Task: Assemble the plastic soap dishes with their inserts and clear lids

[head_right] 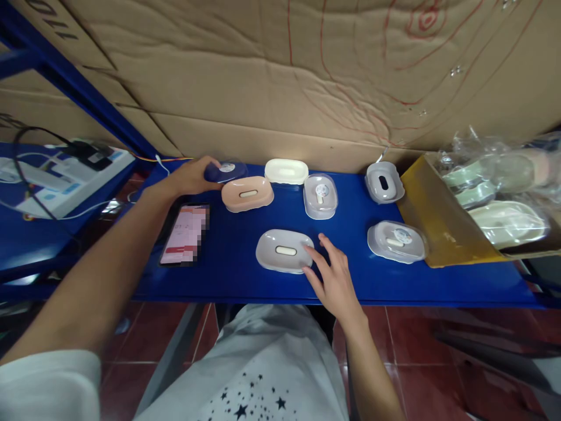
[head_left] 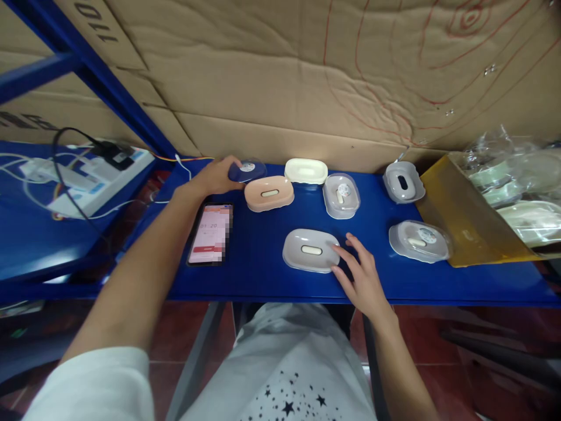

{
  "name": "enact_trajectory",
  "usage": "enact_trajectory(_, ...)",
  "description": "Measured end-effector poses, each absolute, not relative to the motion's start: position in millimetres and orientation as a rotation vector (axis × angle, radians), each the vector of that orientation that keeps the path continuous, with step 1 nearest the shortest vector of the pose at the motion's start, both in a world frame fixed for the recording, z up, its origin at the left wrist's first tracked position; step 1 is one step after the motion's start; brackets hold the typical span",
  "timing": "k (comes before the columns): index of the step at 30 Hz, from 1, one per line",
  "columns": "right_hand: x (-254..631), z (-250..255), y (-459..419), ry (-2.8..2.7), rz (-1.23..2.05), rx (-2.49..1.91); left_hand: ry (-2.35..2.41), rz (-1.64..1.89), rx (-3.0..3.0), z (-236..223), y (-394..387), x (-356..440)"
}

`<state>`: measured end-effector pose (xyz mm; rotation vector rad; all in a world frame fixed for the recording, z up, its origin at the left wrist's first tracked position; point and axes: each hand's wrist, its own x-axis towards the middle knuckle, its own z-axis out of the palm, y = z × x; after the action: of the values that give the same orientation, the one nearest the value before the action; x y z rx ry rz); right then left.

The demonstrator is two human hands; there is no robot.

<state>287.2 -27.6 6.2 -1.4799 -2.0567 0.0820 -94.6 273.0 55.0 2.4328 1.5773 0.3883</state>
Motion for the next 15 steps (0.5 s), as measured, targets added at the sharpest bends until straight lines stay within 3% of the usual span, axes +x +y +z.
enact_trajectory(4, 287.3, 6.9, -30.8, -2.016, 0.104, -1.502, 1.658, 0.737, 2.443, 77.6, 216.2, -69.5)
enact_trajectory(7, 288.4, 6.3, -32.2, -1.959, 0.09, -1.462, 1.19, 0.944, 2.439, 80.4, 141.0, -38.6)
enact_trajectory(11, 290.2, 6.3, -32.1, -1.965, -0.001, -1.325, 0.872, 0.769, 2.39, 62.0, 64.5, -5.0)
enact_trajectory(15, 289.1, 8.5, -29.5, -2.013, 0.002, -1.255, 0.8, 0.745, 2.371, 43.0, 54.1, 1.9)
